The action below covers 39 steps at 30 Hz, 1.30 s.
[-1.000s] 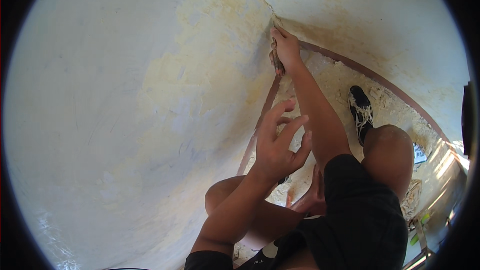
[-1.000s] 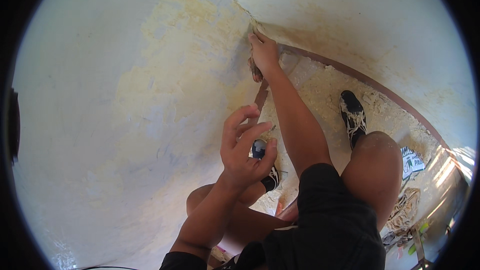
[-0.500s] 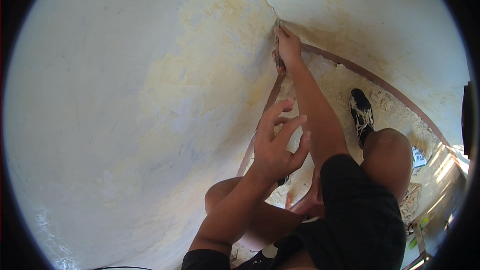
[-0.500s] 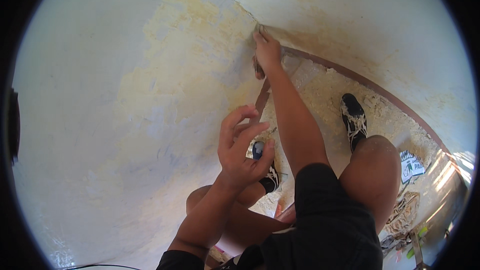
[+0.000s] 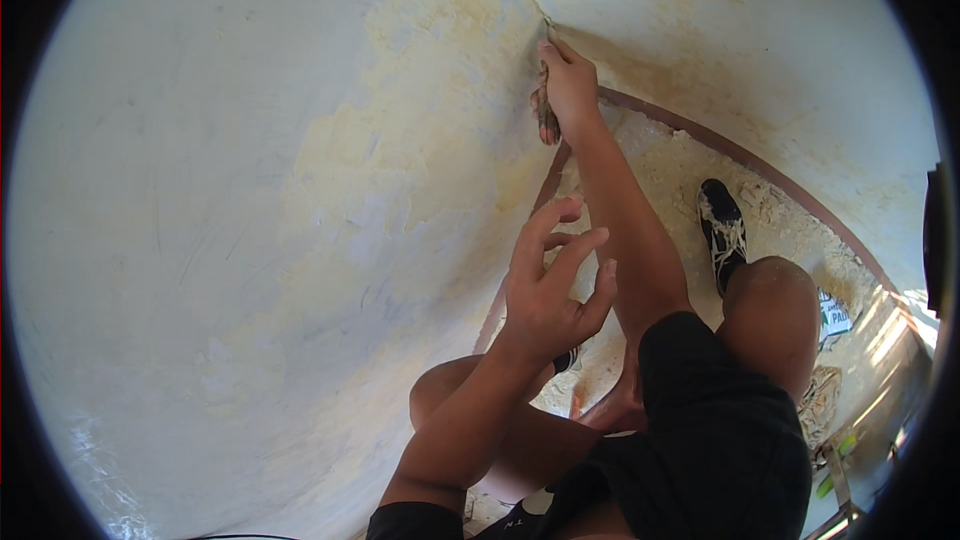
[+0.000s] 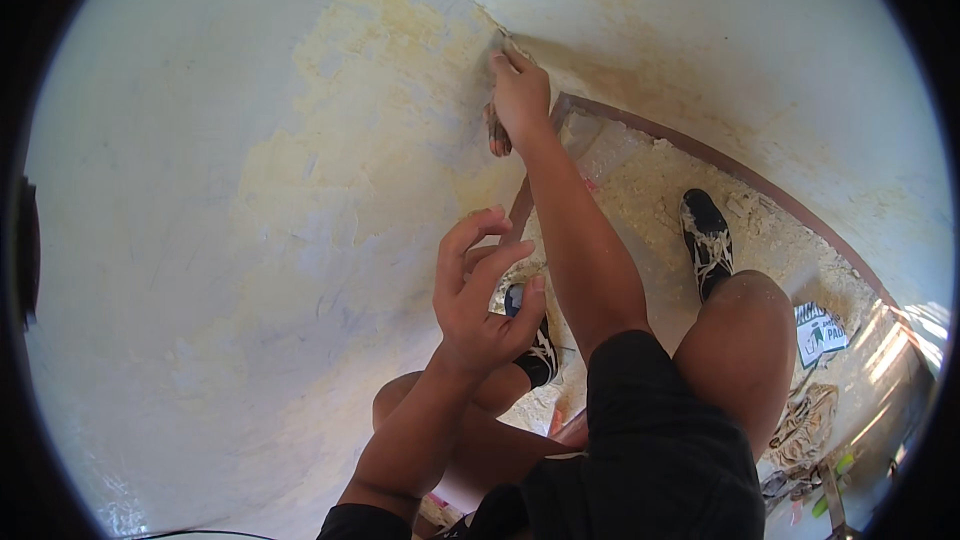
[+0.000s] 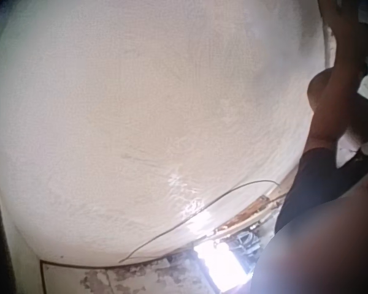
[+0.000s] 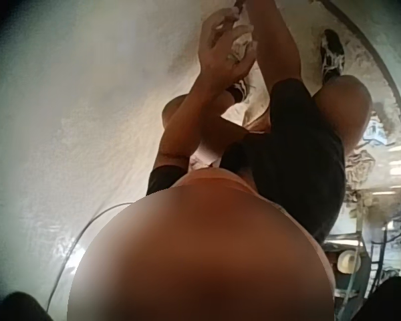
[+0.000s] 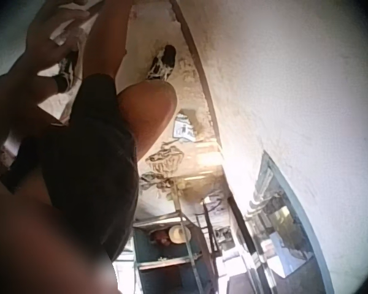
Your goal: The person scrapes paint or plaster from a wall and corner using a hand scraper.
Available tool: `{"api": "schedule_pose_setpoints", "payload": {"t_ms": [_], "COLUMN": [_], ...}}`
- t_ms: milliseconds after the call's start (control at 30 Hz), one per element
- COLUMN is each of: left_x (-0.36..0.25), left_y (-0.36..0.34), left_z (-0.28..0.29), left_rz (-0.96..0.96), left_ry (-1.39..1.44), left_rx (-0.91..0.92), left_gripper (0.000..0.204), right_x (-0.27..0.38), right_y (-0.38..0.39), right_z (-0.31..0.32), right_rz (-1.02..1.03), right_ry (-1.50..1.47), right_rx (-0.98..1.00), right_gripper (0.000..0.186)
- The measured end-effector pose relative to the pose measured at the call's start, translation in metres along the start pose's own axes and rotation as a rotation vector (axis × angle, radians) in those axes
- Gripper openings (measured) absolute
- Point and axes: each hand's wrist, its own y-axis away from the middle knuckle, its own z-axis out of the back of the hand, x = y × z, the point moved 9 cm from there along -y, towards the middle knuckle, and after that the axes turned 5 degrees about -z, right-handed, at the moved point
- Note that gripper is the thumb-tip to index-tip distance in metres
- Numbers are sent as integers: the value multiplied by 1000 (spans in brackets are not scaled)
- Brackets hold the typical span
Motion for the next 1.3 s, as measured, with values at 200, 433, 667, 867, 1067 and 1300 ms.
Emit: {"api": "schedule_pose_setpoints", "payload": {"t_ms": [200,433,667,867,1067,1300], "left_x": [5,7,5,7,2,-13], "left_y": [4,1,3,0,-1,-1], "left_z": [1,-1,9,20,56,69], "left_rz": [33,24,41,-1,36,31], "left_ry": [-15,-6,-24,-12,21,68], "left_rx": [-3,-8,-29,-129,-250,-273], "left_gripper": [28,27,26,26,24,23], "right_x": [24,-14,-36,-119,-48,71], "right_y": [14,-6,-3,-1,49,52], "right_z": [-14,18,12,106,61,-5], "right_rz": [100,-7,-55,-159,71,586], "right_ry": [-15,31,27,207,323,788], "right_rx": [-12,-55,-123,-21,41,-75], "right_gripper": [28,26,26,38,25,31]}}
